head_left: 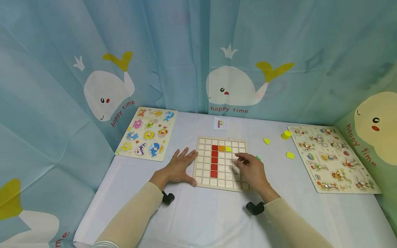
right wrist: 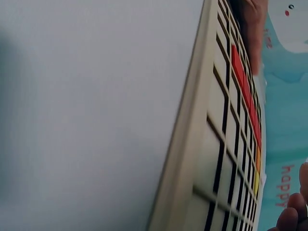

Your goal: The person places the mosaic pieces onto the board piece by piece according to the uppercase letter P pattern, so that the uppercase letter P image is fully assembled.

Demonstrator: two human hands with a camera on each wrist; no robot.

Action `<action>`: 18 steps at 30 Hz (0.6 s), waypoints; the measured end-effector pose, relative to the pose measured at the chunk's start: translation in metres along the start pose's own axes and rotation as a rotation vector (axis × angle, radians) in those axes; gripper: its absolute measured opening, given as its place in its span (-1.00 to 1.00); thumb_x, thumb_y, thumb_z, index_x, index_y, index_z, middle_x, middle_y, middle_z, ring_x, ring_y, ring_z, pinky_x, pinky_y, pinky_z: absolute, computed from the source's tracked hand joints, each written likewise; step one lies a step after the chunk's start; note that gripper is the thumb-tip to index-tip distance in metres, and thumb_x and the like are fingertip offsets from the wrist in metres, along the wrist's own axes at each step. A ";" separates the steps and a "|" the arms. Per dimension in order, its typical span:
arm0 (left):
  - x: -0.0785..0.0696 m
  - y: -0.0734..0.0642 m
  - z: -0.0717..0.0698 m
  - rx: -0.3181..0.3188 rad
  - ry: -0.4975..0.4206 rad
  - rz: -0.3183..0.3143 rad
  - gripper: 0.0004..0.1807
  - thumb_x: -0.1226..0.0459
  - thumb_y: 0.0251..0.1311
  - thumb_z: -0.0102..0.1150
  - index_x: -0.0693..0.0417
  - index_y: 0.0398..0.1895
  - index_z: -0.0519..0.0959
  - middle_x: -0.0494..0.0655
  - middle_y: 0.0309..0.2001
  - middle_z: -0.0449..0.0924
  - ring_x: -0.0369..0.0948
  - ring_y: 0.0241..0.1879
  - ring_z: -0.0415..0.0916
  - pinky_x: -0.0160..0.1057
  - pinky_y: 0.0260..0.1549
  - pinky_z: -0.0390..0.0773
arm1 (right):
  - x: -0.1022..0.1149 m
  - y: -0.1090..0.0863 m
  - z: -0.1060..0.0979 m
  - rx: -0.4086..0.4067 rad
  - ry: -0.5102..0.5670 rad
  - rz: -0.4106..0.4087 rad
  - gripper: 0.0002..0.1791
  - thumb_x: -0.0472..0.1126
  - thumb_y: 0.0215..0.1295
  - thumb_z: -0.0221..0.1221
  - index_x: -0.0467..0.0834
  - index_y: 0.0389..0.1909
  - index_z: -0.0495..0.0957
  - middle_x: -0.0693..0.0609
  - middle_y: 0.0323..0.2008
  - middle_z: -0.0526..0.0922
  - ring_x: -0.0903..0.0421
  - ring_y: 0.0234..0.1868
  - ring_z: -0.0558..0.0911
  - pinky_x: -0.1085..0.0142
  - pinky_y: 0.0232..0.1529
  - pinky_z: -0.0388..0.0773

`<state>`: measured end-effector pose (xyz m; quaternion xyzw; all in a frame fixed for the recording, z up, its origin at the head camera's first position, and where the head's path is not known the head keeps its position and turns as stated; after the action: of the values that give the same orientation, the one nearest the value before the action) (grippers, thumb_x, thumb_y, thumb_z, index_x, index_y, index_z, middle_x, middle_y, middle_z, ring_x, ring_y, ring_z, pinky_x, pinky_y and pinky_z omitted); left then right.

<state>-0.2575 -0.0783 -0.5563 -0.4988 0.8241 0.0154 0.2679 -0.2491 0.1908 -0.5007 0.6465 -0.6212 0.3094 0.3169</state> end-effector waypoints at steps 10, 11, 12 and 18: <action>0.000 0.000 0.000 0.001 0.000 -0.007 0.48 -0.36 -0.18 0.58 -0.11 0.75 -0.06 -0.18 0.74 -0.15 -0.08 0.73 -0.43 0.05 0.68 -0.49 | -0.029 0.005 -0.029 -0.053 -0.048 0.079 -0.57 -0.17 0.48 0.30 -0.19 0.30 0.62 -0.24 0.09 0.68 -0.10 0.07 0.60 0.29 -0.11 0.54; -0.001 -0.001 0.000 0.000 -0.002 -0.006 0.48 -0.36 -0.18 0.58 -0.11 0.75 -0.06 -0.18 0.74 -0.15 -0.08 0.73 -0.42 0.05 0.68 -0.49 | -0.032 0.006 -0.032 -0.056 -0.052 0.087 -0.56 -0.17 0.49 0.30 -0.20 0.31 0.61 -0.25 0.11 0.67 -0.11 0.09 0.59 0.26 -0.08 0.53; -0.001 -0.001 0.000 -0.001 -0.003 -0.006 0.48 -0.35 -0.18 0.58 -0.10 0.75 -0.06 -0.18 0.74 -0.15 -0.08 0.73 -0.42 0.05 0.68 -0.48 | -0.036 0.006 -0.035 -0.059 -0.060 0.095 -0.55 -0.17 0.49 0.29 -0.20 0.32 0.60 -0.26 0.12 0.67 -0.13 0.11 0.59 0.22 -0.04 0.53; -0.001 -0.001 0.000 0.002 -0.001 -0.009 0.48 -0.35 -0.18 0.58 -0.11 0.75 -0.07 -0.19 0.74 -0.17 -0.08 0.73 -0.44 0.03 0.68 -0.48 | -0.054 0.009 -0.045 -0.053 -0.087 0.134 -0.47 -0.18 0.49 0.29 -0.24 0.40 0.51 -0.33 0.19 0.63 -0.21 0.19 0.56 -0.02 0.12 0.55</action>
<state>-0.2568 -0.0780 -0.5555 -0.5024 0.8216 0.0138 0.2690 -0.2607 0.2595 -0.5162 0.6079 -0.6841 0.2849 0.2853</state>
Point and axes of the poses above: each hand's wrist, its own y-axis towards the middle knuckle, its own z-axis out of the palm, x = y × z, the point moved 10 cm from there along y, towards the middle knuckle
